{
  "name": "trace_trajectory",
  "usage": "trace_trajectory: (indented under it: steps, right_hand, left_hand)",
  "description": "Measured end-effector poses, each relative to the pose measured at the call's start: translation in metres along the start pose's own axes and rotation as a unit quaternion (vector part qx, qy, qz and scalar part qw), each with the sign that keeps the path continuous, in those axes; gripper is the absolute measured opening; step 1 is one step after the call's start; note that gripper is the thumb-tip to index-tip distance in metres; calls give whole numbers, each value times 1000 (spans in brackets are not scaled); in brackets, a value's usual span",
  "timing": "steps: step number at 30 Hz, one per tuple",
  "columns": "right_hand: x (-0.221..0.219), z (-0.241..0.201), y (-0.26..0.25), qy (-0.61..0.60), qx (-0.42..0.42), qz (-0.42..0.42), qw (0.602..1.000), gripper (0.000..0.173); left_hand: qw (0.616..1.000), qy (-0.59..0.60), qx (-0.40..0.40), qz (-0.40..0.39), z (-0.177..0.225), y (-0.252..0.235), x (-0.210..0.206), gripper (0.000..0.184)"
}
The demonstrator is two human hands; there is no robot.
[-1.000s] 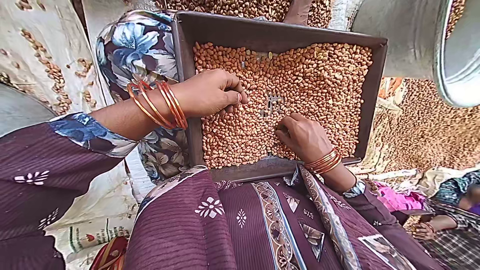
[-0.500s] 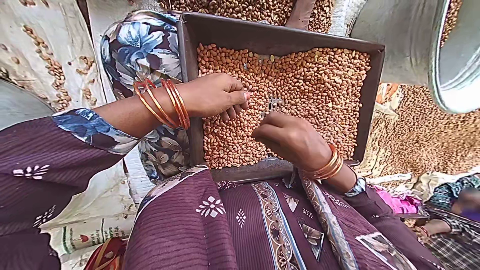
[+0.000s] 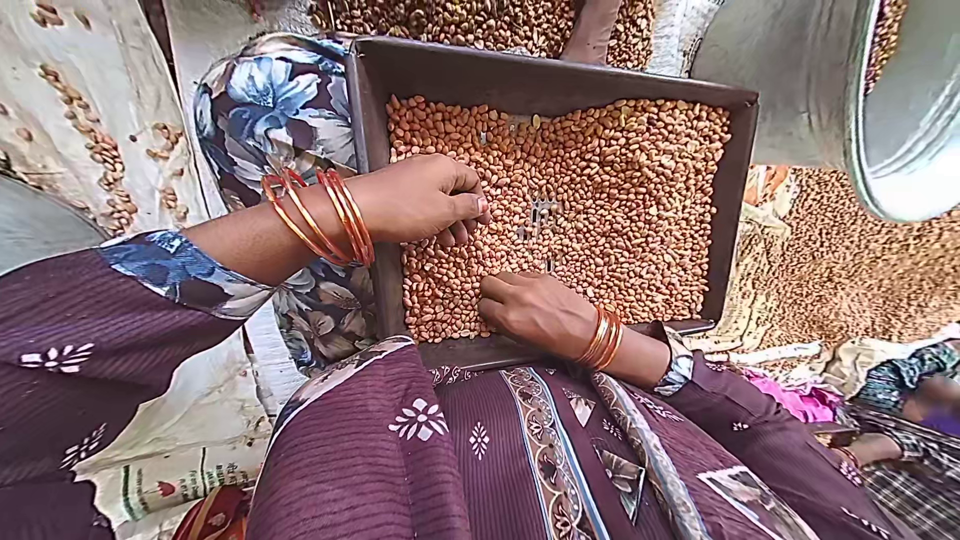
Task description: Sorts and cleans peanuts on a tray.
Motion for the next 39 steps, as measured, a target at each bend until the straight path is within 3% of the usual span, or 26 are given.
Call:
trace_trajectory:
  steps: [3,6,8,11,14,18,23,24,27,29,31,32,34,35,37,39]
  right_hand:
    - [9,-1,-5,-19,4,24,1000,13]
    - [53,6,-13,-58,-37,143,987,11]
    - [84,28,-18,-21,-109,213,971,15]
    - [95,90,-31,56,-237,186,952,19]
    - [80,136,-40,64,-288,136,946,19]
    - [77,136,-42,61,-295,141,943,20]
    - [106,94,-34,-109,-115,236,959,17]
    - [116,87,-29,-109,-117,239,958,19]
    - [132,95,-16,13,-248,221,943,22]
    - [121,121,-22,85,-363,124,919,27]
    - [98,125,-36,76,-412,16,908,28]
    - [86,119,-42,49,-377,12,925,30]
    - [73,108,-50,-72,-222,85,969,37]
    - [72,102,-53,-114,-165,118,973,36]
    - [74,93,-55,-105,-127,166,972,22]
    - [70,92,-52,-46,-141,151,977,15]
  left_hand:
    - [1000,7,6,-6,-1,0,-1,27]
    - [1000,22,-9,-2,-3,0,-1,41]
    - [999,39,-18,7,-3,0,-1,49]
    - [998,63,-16,21,-2,-2,1,44]
    - [991,116,1,62,0,-2,6,31]
    - [961,240,14,135,-4,-4,11,27]
    - [922,334,29,193,-6,-6,14,44]
    - [915,351,33,196,-7,-6,14,47]
    - [919,342,39,191,-7,-5,15,39]
    - [936,293,24,192,-6,-4,15,26]
    - [946,258,10,198,-5,-4,14,21]
    - [945,253,8,205,-5,-3,14,21]
    - [937,263,-2,230,-5,-3,16,23]
    - [931,272,-7,244,-6,-3,16,24]
    - [921,290,-12,260,-7,-3,17,26]
    - [920,291,-13,261,-7,-3,18,26]
Point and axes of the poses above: each hand's wrist, its own y-axis away from the middle knuckle, its own x-axis out of the back of the hand, z = x × y, the point moved 3 cm from there along -y, towards the middle knuckle, and after that the axes turned 11 degrees about -x, right-handed, at the moved point
